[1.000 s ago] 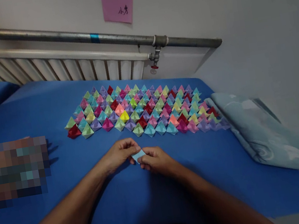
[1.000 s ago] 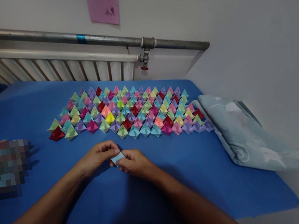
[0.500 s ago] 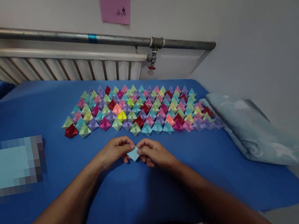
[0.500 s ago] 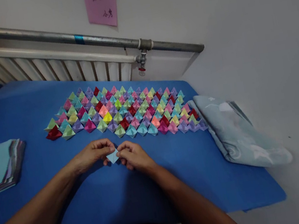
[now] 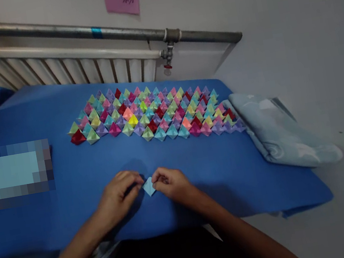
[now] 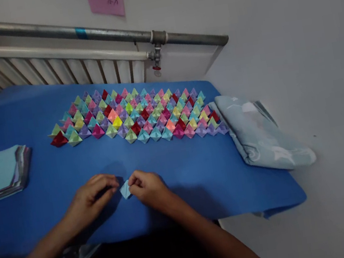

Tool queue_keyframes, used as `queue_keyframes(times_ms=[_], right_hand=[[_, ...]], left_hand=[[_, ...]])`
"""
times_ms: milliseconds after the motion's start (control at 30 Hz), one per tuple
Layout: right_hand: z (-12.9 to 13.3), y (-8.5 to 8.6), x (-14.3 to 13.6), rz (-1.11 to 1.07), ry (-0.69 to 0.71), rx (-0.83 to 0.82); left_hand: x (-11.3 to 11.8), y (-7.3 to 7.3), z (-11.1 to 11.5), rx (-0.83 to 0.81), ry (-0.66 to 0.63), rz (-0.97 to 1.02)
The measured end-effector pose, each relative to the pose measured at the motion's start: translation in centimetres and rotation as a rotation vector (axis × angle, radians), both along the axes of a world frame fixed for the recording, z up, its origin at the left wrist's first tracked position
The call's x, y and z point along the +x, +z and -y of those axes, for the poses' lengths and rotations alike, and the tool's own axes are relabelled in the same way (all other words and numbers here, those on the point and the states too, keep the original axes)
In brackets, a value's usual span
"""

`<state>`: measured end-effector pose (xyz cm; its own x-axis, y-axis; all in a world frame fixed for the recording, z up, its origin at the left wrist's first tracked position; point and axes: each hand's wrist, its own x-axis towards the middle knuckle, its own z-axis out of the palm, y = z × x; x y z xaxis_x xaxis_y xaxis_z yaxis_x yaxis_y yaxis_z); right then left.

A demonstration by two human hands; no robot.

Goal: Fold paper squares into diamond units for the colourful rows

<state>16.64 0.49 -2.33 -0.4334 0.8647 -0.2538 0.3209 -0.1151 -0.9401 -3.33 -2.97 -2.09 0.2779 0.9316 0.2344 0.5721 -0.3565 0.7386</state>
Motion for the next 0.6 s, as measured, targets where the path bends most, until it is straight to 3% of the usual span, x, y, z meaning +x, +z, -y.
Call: queue_keyframes(times_ms=[67, 167, 367, 600], right_hand=[[1.1, -0.2, 0.3, 0.058, 0.043, 0.074], [2.2, 0.0, 0.8, 0.166, 0.124, 0.229], [3.9, 0.7, 1.8, 0.437, 0.194, 0.584], [4.9, 0.5, 2.3, 0.512, 0.3, 0.69]], left_hand=[[0.3, -0.3, 2.0, 0.164, -0.063, -0.108], [0.7, -0.9, 3.1, 0.308, -0.126, -0.245], [1.1, -2.2, 3.2, 0.435, -0.171, -0.364], [1.1, -1.4, 3.1, 0.527, -0.274, -0.403]])
